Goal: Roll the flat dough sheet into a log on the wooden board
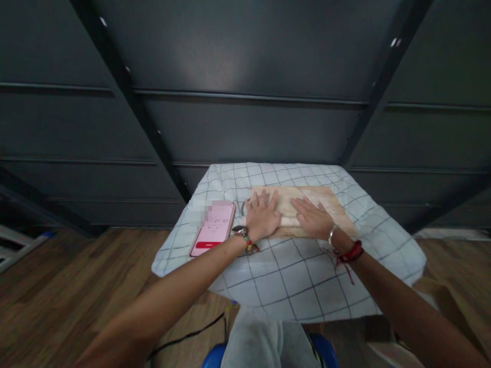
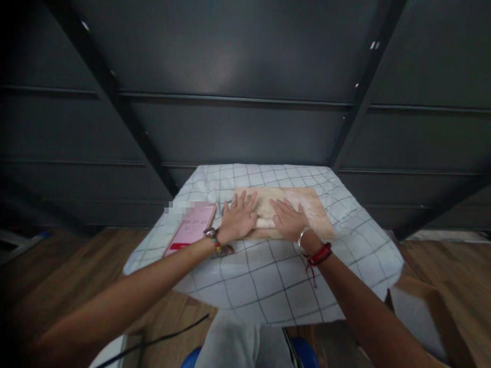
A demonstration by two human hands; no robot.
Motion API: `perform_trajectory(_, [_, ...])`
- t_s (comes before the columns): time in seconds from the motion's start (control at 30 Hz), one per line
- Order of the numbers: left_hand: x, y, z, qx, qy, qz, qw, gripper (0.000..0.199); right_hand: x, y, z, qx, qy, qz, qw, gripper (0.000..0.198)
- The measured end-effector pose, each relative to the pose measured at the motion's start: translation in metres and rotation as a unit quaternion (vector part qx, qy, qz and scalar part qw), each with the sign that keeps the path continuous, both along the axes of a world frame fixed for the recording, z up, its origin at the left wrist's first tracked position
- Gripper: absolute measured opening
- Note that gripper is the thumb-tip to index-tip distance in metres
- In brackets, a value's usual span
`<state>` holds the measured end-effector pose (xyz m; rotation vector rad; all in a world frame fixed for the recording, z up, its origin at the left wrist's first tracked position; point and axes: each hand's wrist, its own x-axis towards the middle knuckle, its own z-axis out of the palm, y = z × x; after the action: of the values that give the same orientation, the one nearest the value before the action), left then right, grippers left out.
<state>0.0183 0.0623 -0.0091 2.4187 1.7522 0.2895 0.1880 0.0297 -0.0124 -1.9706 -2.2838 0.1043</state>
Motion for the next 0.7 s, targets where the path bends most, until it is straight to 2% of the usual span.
perform_trajectory(0.1, [0.003, 0.003, 0.005, -0.047, -0.005, 0.054, 0.997, 0.069, 0.001, 0.003, 0.000, 0.013, 0.003, 0.004, 1.000, 0.058])
perform_trajectory(0.17, [0.004, 0.003, 0.006, -0.068, -0.004, 0.065, 0.996, 0.070, 0.001, 0.004, -0.001, 0.016, 0.003, 0.004, 1.000, 0.060])
perform_trajectory(0.3, [0.004, -0.004, -0.001, -0.003, 0.004, -0.006, 1.000, 0.066, 0.001, 0.005, -0.002, 0.007, 0.006, 0.004, 1.000, 0.060])
perform_trajectory(0.4, [0.007, 0.000, 0.000, -0.017, -0.002, 0.027, 1.000, 0.066, 0.001, 0.012, 0.001, -0.032, 0.036, -0.017, 0.999, 0.060])
perform_trajectory(0.47, [0.009, 0.002, 0.003, -0.041, -0.004, 0.076, 0.996, 0.067, 0.001, 0.016, 0.003, -0.036, 0.048, -0.042, 0.997, 0.060])
perform_trajectory(0.5, [0.009, 0.002, 0.003, -0.056, 0.002, 0.074, 0.996, 0.068, 0.001, 0.015, 0.004, -0.038, 0.045, -0.034, 0.998, 0.060])
perform_trajectory(0.57, [0.008, -0.001, 0.003, -0.015, -0.001, -0.002, 1.000, 0.065, 0.000, 0.012, 0.005, -0.046, 0.020, -0.006, 0.999, 0.060])
perform_trajectory(0.6, [0.008, -0.002, 0.002, 0.015, -0.010, -0.019, 1.000, 0.064, 0.000, 0.010, 0.006, -0.041, 0.008, 0.010, 0.999, 0.059])
perform_trajectory(0.63, [0.008, -0.003, 0.002, 0.029, -0.018, -0.020, 0.999, 0.063, 0.000, 0.009, 0.006, -0.032, 0.000, 0.017, 0.999, 0.059])
perform_trajectory(0.7, [0.008, -0.001, 0.003, 0.003, -0.027, 0.012, 1.000, 0.061, -0.001, 0.010, 0.007, -0.010, 0.004, 0.016, 1.000, 0.059])
